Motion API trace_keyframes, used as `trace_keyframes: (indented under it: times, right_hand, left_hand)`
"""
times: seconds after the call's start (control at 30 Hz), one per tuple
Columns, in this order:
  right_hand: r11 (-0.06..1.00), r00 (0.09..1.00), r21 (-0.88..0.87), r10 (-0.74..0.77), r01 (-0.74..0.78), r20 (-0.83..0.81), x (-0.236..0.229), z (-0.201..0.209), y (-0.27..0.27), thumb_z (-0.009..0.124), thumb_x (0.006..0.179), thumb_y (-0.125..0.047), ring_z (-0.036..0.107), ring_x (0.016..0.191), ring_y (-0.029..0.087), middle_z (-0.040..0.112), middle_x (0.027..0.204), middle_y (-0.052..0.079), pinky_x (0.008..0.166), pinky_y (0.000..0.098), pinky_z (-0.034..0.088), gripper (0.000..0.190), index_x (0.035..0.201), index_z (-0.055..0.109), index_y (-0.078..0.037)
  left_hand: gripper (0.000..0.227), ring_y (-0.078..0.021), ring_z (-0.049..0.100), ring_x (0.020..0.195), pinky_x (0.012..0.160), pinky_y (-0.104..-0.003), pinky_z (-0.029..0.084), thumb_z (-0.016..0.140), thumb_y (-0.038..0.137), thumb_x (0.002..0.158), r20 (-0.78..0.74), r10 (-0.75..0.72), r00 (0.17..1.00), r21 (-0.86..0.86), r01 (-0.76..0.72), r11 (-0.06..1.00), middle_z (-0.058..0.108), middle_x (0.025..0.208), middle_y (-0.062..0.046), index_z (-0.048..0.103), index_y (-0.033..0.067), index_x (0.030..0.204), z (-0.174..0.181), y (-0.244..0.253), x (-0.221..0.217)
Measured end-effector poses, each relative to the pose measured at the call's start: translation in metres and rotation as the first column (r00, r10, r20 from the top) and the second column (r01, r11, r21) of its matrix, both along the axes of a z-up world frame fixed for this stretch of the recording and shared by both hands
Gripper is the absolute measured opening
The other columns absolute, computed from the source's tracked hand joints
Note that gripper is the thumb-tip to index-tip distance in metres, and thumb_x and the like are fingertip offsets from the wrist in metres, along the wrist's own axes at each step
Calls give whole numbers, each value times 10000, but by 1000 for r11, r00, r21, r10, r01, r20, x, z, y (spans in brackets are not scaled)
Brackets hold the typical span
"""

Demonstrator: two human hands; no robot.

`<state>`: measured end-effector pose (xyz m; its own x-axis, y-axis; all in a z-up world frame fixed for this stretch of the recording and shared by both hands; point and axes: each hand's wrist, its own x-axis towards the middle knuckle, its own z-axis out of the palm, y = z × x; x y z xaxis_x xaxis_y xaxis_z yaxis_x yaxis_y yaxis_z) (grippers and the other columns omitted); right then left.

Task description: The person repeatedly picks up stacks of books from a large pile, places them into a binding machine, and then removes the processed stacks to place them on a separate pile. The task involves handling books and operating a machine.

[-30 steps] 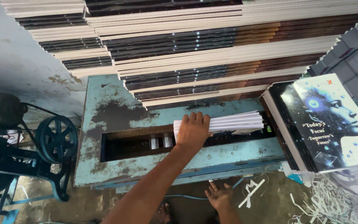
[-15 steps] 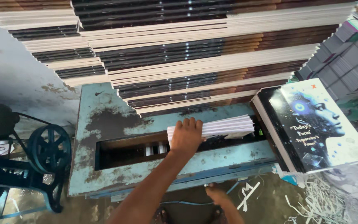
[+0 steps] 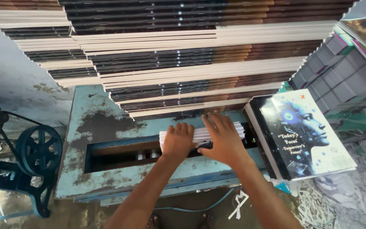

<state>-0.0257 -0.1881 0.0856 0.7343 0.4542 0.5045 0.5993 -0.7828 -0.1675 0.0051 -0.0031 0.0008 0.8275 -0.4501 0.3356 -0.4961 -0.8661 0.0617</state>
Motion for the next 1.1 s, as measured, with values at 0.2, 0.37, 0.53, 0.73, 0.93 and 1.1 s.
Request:
trace_keyframes:
  times: [0.2,0.37,0.53,0.73,0.93,1.1]
  right_hand:
    - [963,967,-268,-53,-16,-249,42,-38,-9,930,544,-519,608,1078,364,668,1081,147,1018,554,407,914,1267,603,-65]
    - [983,982,-169,44,-76,-186,51,-60,-20,905,541,-488,674,917,345,688,889,101,936,507,473,601,927,661,-97]
    - [989,947,-144,-18,-30,-320,50,-52,-15,904,594,-493,701,817,376,714,829,120,745,499,538,557,892,659,-91]
    - [984,948,-176,-29,-29,-318,49,-48,-16,911,574,-489,708,791,382,726,799,143,726,504,541,558,873,661,-90]
    - [991,965,-126,5,-40,-263,48,-54,-19,914,555,-496,706,777,384,726,784,138,707,511,537,580,883,656,-94]
    - [988,961,-151,-8,-35,-275,51,-55,-19,915,571,-498,709,757,375,719,766,141,695,499,548,572,873,654,-89]
  left_hand:
    - [609,-290,618,1012,828,-444,473,894,443,640,-19,19,1000,-12,-20,1000,640,1003,-93,603,75,1028,2,-3,-1]
    - [603,-289,622,1008,832,-446,476,899,425,633,-23,19,1000,-6,-20,1000,643,1006,-91,605,80,1030,2,-4,-3]
    - [606,-293,623,1003,829,-441,475,908,420,621,-28,43,999,-40,-44,998,642,994,-90,602,81,1018,7,-5,-6]
    - [593,-290,626,1007,823,-442,470,908,405,615,-24,52,998,-62,-54,997,648,1001,-85,599,87,1009,13,-6,-11]
    - [584,-295,621,1044,854,-453,467,902,387,661,-85,63,994,-27,-66,997,652,1038,-94,597,83,1056,21,-8,-14]
    - [682,-299,610,1028,851,-471,453,890,349,676,-51,29,998,-65,-32,997,656,1063,-90,608,106,1247,27,-7,-19]
